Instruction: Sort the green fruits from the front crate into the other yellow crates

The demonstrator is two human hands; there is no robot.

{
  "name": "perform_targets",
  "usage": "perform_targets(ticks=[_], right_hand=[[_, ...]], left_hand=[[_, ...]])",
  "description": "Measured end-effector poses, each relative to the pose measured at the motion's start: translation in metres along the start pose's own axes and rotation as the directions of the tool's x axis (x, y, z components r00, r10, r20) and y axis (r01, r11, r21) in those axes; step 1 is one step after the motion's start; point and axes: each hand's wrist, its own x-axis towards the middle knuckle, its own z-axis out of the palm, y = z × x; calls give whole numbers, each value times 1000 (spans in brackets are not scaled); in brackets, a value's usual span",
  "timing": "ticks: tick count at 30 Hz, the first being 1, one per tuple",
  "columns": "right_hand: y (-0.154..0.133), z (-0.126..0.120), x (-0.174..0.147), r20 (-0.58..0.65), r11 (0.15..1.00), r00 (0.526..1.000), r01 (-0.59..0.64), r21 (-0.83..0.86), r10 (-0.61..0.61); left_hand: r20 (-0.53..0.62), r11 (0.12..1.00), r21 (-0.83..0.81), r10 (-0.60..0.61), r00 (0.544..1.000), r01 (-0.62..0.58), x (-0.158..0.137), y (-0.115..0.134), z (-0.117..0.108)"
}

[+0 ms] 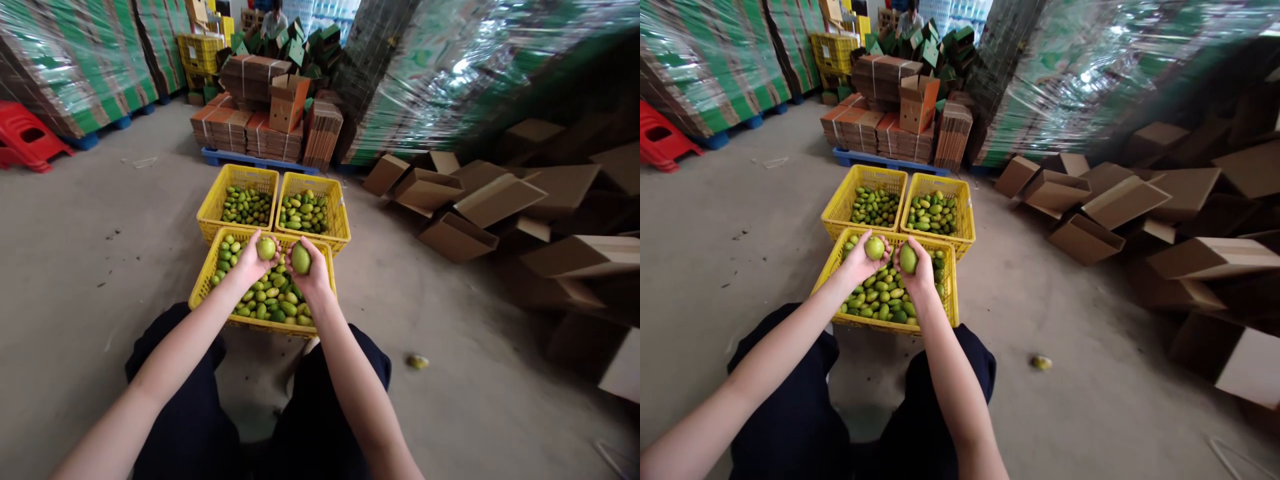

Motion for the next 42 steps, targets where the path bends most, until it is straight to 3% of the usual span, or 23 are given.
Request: perform_targets(ticks=[3, 5, 11, 13, 16, 21, 26, 29, 32, 35, 38, 40, 42], right_hand=[[-3, -1, -9, 7, 986, 990, -143, 90, 143], [-5, 0, -11, -22, 972, 984, -170, 164, 176], [-12, 7, -17, -179, 940, 956, -172, 296, 231], [-15, 10, -20, -143, 938, 968, -153, 312, 206], [-20, 10, -19, -67, 924, 982, -144, 353, 179], [-33, -2, 3, 23, 896, 992, -121, 428, 123], [-33, -4, 22, 77, 892, 988, -152, 425, 131], [-28, 3, 21, 43, 901, 989, -149, 408, 144], [-29, 7, 21, 56, 922, 991, -134, 364, 122], [-34, 4, 26, 130, 969, 992, -20, 247, -12], [-35, -3, 29, 136, 965, 956, 258, 42, -261], [-33, -7, 27, 120, 874, 887, 460, -159, -445], [-28, -10, 21, 131, 715, 790, 601, -356, -599]], left_hand=[[-45, 995, -76, -61, 997, 57, -4, -6, -2], [-64, 993, -99, -76, 995, 70, -5, -9, -1], [-101, 992, -99, 72, 992, -82, -13, 0, 12], [-98, 988, -112, 98, 990, -108, -17, 4, 18], [-19, 984, -171, 40, 999, -42, -19, 4, 27], [47, 975, -222, 39, 998, -28, -10, -7, 41], [99, 981, -191, 52, 994, -33, 6, -9, 46], [137, 991, -133, 44, 990, -25, 10, -7, 45], [153, 993, -82, 98, 983, -86, 11, -5, 45], [140, 981, 32, 186, 972, -193, 10, -3, 44], [161, 874, 242, 391, 906, -420, 10, -1, 39], [220, 728, 386, 524, 823, -567, 10, 1, 34], [286, 590, 496, 581, 762, -636, 9, 2, 27]])
